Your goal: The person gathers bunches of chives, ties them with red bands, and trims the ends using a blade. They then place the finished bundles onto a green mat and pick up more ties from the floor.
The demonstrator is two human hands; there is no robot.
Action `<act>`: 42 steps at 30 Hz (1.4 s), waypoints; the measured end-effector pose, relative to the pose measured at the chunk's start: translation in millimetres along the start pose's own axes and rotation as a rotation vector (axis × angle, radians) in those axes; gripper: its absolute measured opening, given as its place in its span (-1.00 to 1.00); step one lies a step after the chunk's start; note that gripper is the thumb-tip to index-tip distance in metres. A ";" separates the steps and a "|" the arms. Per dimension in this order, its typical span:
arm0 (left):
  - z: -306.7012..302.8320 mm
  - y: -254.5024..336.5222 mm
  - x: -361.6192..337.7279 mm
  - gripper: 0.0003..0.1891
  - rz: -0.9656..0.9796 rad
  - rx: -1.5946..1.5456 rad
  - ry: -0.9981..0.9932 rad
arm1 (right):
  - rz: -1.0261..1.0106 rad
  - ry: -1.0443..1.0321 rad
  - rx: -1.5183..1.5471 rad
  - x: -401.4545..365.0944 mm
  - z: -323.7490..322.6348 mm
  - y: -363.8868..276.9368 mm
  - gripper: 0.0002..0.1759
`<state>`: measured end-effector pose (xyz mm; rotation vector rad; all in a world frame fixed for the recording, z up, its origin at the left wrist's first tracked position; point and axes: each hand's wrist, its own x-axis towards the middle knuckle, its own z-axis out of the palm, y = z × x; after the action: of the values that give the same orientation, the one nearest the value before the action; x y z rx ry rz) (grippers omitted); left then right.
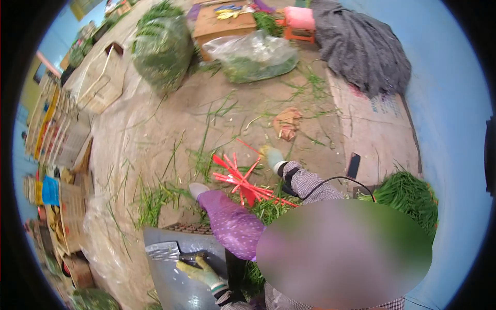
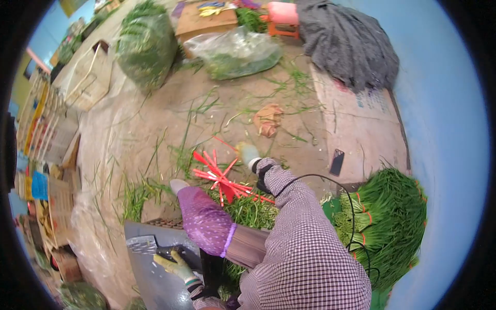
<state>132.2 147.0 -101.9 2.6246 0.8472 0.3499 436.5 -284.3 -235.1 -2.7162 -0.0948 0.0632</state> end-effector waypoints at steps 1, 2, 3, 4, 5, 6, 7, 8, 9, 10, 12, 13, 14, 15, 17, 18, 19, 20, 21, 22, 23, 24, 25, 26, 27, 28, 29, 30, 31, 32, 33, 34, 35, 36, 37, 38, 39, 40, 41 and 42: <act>-12.3 12.0 -1.9 -0.14 -0.011 -0.107 0.036 | -0.170 0.133 0.116 12.8 4.2 2.1 -0.85; -12.0 0.2 -6.0 -0.19 0.023 -0.177 0.121 | -0.334 0.262 0.224 28.0 14.2 1.7 -0.86; -27.3 11.4 -9.5 -0.22 0.037 -0.249 0.091 | -0.412 0.322 0.281 11.0 -46.6 -41.4 -0.78; -51.9 27.1 -13.3 -0.26 0.053 -0.312 0.052 | -0.492 0.380 0.331 -7.5 -117.4 -91.3 -0.65; -67.5 41.8 -17.6 -0.30 0.102 -0.372 0.039 | -0.512 0.303 0.465 -25.1 -178.5 -131.7 -0.67; -82.5 55.6 -20.9 -0.34 0.148 -0.431 0.032 | -0.572 0.259 0.567 -45.3 -205.5 -164.7 -0.68; -97.6 70.3 -23.7 -0.38 0.189 -0.492 0.036 | -0.644 0.202 0.671 -66.6 -216.5 -198.3 -0.68; -116.7 90.1 -27.7 -0.40 0.185 -0.608 -0.009 | -0.716 0.119 0.783 -88.9 -220.6 -233.5 -0.69; -132.8 106.2 -33.1 -0.42 0.174 -0.722 -0.040 | -0.779 0.017 0.891 -113.7 -219.6 -265.4 -0.70; -149.3 122.1 -38.4 -0.44 0.160 -0.835 -0.071 | -0.824 -0.088 0.993 -131.1 -213.2 -295.4 -0.70; -168.6 127.7 -45.8 -0.48 0.132 -0.944 -0.129 | -0.865 -0.288 1.153 -162.7 -205.9 -343.1 -0.70; -177.9 122.1 -48.5 -0.50 0.107 -0.974 -0.171 | -0.867 -0.372 1.227 -175.2 -206.0 -359.4 -0.70; -186.3 114.7 -53.2 -0.52 0.081 -0.986 -0.214 | -0.872 -0.437 1.290 -186.2 -205.2 -373.1 -0.70; -194.9 103.4 -58.2 -0.54 0.053 -0.992 -0.260 | -0.885 -0.490 1.344 -195.2 -205.6 -381.6 -0.70; -209.4 81.3 -74.1 -0.56 -0.005 -0.974 -0.332 | -0.919 -0.562 1.470 -208.9 -203.5 -385.3 -0.70; -212.1 73.9 -83.1 -0.56 -0.035 -0.952 -0.352 | -0.947 -0.594 1.541 -213.8 -202.0 -384.6 -0.71; -213.3 85.5 -98.3 -0.57 -0.049 -0.917 -0.301 | -0.912 -0.661 1.576 -218.1 -203.4 -384.1 -0.73; -214.3 97.1 -113.5 -0.56 -0.064 -0.880 -0.250 | -0.862 -0.664 1.619 -221.7 -196.8 -390.9 -0.75; -216.1 97.1 -126.2 -0.54 -0.081 -0.917 -0.269 | -0.827 -0.690 1.605 -221.6 -194.5 -398.1 -0.75; -215.7 89.9 -136.8 -0.53 -0.109 -0.944 -0.292 | -0.787 -0.709 1.590 -219.0 -193.9 -405.6 -0.76; -216.9 83.9 -149.0 -0.54 -0.144 -0.976 -0.294 | -0.880 -0.710 1.513 -216.3 -192.4 -412.6 -0.75; -219.1 81.4 -160.4 -0.54 -0.179 -1.007 -0.301 | -0.969 -0.706 1.439 -213.6 -191.0 -419.2 -0.74; -221.0 78.7 -170.5 -0.54 -0.239 -1.072 -0.291 | -1.054 -0.699 1.366 -212.4 -190.6 -425.1 -0.73; -222.8 75.6 -180.4 -0.54 -0.299 -1.139 -0.278 | -1.199 -0.588 1.212 -213.5 -189.6 -430.5 -0.75; -224.5 72.7 -189.8 -0.54 -0.358 -1.206 -0.262 | -1.338 -0.471 1.060 -216.6 -189.5 -435.8 -0.76; -225.8 69.7 -197.9 -0.54 -0.379 -1.252 -0.218 | -1.469 -0.347 0.910 -221.9 -183.3 -443.9 -0.78; -224.8 67.6 -203.6 -0.54 -0.396 -1.301 -0.173 | -1.516 -0.292 0.664 -225.3 -175.3 -453.1 -0.67; -225.1 64.7 -209.5 -0.54 -0.415 -1.347 -0.131 | -1.479 -0.214 0.723 -237.4 -170.1 -460.1 -0.61; -227.9 59.9 -212.5 -0.54 -0.428 -1.339 -0.089 | -1.438 -0.135 0.784 -250.6 -165.9 -464.3 -0.56; -225.8 42.6 -216.2 -0.52 -0.401 -1.413 -0.010 | -1.390 -0.058 0.845 -262.3 -161.7 -466.1 -0.50; -219.3 17.1 -219.6 -0.49 -0.374 -1.483 0.070 | -1.412 -0.026 0.817 -273.5 -161.8 -463.4 -0.38; -213.2 -3.4 -225.6 -0.46 -0.348 -1.551 0.159 | -1.552 -0.094 0.784 -286.4 -157.6 -458.5 -0.40; -212.6 -9.8 -226.3 -0.53 -0.330 -1.597 0.338 | -1.694 -0.168 0.753 -303.1 -150.8 -452.0 -0.42; -215.7 -12.0 -224.1 -0.55 -0.416 -1.617 0.464 | -1.834 -0.241 0.723 -319.3 -145.2 -447.0 -0.44; -223.8 -6.4 -220.7 -0.55 -0.458 -1.611 0.482 | -2.006 -0.357 0.692 -331.7 -147.3 -441.8 -0.48; -229.3 -5.1 -222.7 -0.56 -0.498 -1.607 0.485 | -2.164 -0.469 0.652 -344.4 -151.4 -437.0 -0.51; -226.0 -13.3 -228.7 -0.56 -0.518 -1.614 0.502 | -2.150 -0.539 0.731 -359.2 -147.9 -431.2 -0.67; -218.4 -23.4 -227.3 -0.56 -0.528 -1.624 0.490 | -2.154 -0.578 0.791 -371.7 -137.8 -429.9 -0.72; -212.1 -32.8 -221.4 -0.56 -0.526 -1.636 0.442 | -2.135 -0.589 0.842 -380.7 -126.7 -431.9 -0.76; -212.0 -37.3 -216.9 -0.55 -0.522 -1.639 0.411 | -2.097 -0.570 0.882 -384.5 -117.0 -431.8 -0.80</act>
<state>-129.8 99.9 48.2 0.8051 0.7544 0.9145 35.5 31.3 60.8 -0.6804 -2.1386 0.1658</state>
